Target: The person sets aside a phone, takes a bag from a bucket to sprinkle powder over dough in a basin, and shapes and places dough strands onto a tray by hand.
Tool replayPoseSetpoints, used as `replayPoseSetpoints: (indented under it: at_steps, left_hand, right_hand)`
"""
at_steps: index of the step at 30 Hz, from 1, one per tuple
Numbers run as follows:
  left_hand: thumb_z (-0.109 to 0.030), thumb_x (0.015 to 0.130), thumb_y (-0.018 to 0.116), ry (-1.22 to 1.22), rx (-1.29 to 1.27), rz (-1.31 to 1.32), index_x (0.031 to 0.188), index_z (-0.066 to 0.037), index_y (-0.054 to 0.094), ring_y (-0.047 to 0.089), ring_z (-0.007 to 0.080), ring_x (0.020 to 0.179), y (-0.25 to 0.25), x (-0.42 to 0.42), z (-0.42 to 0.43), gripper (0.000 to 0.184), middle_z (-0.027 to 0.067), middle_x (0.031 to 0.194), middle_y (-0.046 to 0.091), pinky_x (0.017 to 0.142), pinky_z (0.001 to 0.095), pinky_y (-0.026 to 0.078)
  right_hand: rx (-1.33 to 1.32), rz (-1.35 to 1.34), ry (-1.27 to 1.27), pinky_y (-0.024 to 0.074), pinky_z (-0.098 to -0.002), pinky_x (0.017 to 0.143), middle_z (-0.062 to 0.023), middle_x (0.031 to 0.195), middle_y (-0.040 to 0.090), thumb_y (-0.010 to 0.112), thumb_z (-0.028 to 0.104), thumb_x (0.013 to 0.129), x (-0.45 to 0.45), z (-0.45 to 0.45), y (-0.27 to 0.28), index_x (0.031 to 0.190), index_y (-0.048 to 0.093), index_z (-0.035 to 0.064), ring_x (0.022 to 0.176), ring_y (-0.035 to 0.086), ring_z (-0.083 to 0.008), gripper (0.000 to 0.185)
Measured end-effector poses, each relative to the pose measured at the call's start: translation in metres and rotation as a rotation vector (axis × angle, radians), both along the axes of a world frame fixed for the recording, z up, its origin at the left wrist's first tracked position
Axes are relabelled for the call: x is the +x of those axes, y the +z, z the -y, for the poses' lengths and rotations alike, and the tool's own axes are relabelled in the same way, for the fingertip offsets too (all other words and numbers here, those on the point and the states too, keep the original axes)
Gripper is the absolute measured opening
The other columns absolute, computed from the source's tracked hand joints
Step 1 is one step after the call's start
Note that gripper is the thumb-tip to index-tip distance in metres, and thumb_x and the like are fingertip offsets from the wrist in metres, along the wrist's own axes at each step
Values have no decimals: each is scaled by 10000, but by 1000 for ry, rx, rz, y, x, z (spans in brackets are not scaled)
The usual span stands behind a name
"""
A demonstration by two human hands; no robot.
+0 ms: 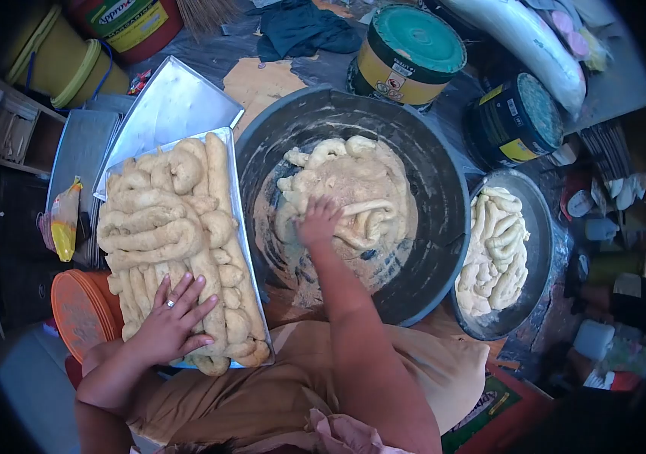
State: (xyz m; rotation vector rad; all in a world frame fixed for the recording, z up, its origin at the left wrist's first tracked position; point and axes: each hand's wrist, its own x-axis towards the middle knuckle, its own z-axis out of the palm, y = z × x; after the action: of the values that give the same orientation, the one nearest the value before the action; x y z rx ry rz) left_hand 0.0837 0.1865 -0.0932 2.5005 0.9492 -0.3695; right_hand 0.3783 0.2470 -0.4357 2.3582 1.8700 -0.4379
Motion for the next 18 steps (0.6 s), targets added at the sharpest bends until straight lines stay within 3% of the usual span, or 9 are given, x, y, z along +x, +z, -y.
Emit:
replayPoseSetpoints:
  at_steps: [2, 5, 8, 9, 11, 13, 15, 17, 18]
  left_hand:
    - [-535, 819, 611, 0, -3, 2, 1413, -185, 428, 258, 333, 1404, 1, 1, -1, 713, 134, 1503, 309, 1123, 569, 139]
    - [-529, 825, 609, 1, -5, 4, 1410, -177, 430, 262, 334, 1402, 2, 1, -1, 706, 139, 1501, 312, 1123, 569, 140]
    - [-525, 829, 609, 3, -8, 3, 1412, -172, 427, 269, 336, 1399, 3, 1, 0, 705, 143, 1500, 313, 1123, 569, 139]
    - [-524, 831, 609, 6, -5, 0, 1413, -170, 425, 271, 336, 1398, 4, 1, 0, 705, 144, 1501, 312, 1123, 569, 138]
    - [-520, 832, 612, 3, -27, 6, 1417, -149, 413, 240, 356, 1408, 5, 0, 0, 721, 172, 1506, 285, 1126, 576, 116]
    - [-520, 833, 611, 2, -35, 7, 1418, -138, 408, 225, 364, 1414, 4, 0, 1, 728, 185, 1508, 272, 1128, 577, 105]
    - [-524, 834, 607, -2, -25, 2, 1417, -139, 410, 225, 361, 1415, 3, 0, 1, 726, 183, 1508, 275, 1130, 572, 105]
    - [-527, 835, 604, -7, -24, 3, 1417, -140, 410, 224, 360, 1415, 2, -2, 2, 725, 181, 1507, 277, 1131, 569, 105]
    - [-529, 836, 602, -9, -25, 7, 1418, -140, 410, 223, 359, 1416, 1, -3, 2, 725, 180, 1507, 278, 1132, 568, 104]
  right_hand:
    - [-150, -7, 42, 67, -643, 1097, -236, 1482, 319, 528, 458, 874, -19, 10, 0, 1469, 244, 45, 1352, 347, -359, 778]
    - [-544, -278, 245, 232, -561, 1080, -233, 1302, 535, 627, 387, 813, 0, 1, 64, 1404, 361, 3, 1194, 525, -336, 754]
    - [-367, -710, 252, 409, -443, 957, -181, 1073, 655, 706, 321, 755, 34, -9, 10, 1301, 493, -3, 998, 622, -291, 669]
    - [-428, -1057, 19, 468, -363, 857, -149, 1058, 654, 741, 275, 734, 42, -22, 60, 1222, 559, -8, 972, 613, -246, 593]
    - [-208, -1292, -314, 465, -348, 857, -141, 1051, 661, 742, 252, 742, 55, -42, 44, 1246, 545, 6, 950, 609, -208, 595]
    - [262, -868, -412, 452, -351, 911, -150, 1102, 646, 736, 287, 756, 77, -57, 7, 1265, 544, 28, 1005, 603, -250, 603]
    - [452, -126, -469, 379, -432, 1018, -196, 1250, 564, 708, 316, 778, 95, -46, 24, 1328, 496, 53, 1164, 531, -304, 646]
    - [368, -143, -817, 256, -546, 1088, -235, 1395, 418, 661, 385, 801, 98, -24, 34, 1404, 401, 68, 1325, 367, -358, 729]
    - [345, -99, -717, 236, -566, 1088, -237, 1417, 387, 650, 404, 803, 90, -11, 23, 1420, 375, 75, 1344, 333, -364, 751]
